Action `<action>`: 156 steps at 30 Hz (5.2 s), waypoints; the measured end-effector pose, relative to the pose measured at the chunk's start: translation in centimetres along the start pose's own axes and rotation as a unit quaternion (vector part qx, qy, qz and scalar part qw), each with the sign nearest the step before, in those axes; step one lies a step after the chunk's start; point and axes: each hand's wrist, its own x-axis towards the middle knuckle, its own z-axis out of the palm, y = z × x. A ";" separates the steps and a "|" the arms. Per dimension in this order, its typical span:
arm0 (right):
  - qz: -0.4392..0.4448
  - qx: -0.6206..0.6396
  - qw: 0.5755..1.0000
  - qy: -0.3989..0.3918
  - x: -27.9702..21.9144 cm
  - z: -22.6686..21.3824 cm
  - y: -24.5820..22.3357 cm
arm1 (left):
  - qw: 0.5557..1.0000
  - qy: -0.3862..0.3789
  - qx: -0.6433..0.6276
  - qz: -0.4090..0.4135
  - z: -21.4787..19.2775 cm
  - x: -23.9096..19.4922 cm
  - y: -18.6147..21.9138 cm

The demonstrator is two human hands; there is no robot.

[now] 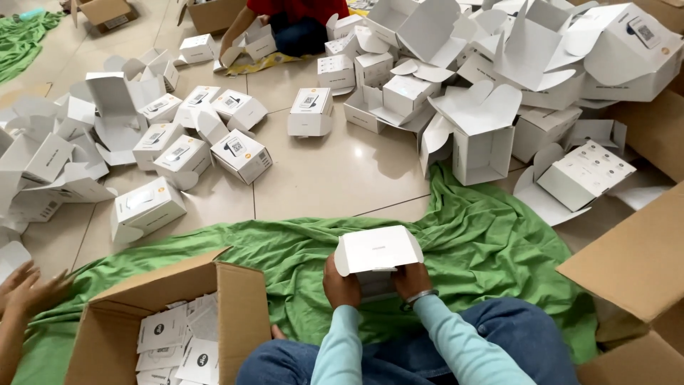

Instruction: The person sits on the floor assembling small white boxes and inserting printed booklets into them.

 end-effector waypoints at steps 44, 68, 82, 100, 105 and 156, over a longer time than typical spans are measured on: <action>0.087 -0.124 0.987 -0.050 0.5 -2.6 -2.5 | 0.974 -0.013 0.194 -0.118 0.9 -0.2 -0.6; 0.227 0.058 0.946 -0.225 0.4 -1.7 7.6 | 0.901 -0.282 0.034 -0.327 0.4 2.2 -14.4; 0.405 0.500 0.764 -0.048 2.8 -5.7 -3.9 | 0.811 -0.251 -0.251 -0.465 -2.2 3.8 2.2; 0.329 0.336 0.876 -0.108 1.6 1.0 1.6 | 0.926 -0.231 -0.008 -0.298 3.8 1.5 -9.5; 0.303 0.305 0.893 -0.134 1.0 0.9 1.6 | 0.937 -0.192 0.024 -0.292 2.2 0.9 -6.2; 0.336 0.324 0.884 -0.030 0.4 -2.4 -0.7 | 0.916 -0.323 -0.064 -0.230 2.8 2.3 -5.0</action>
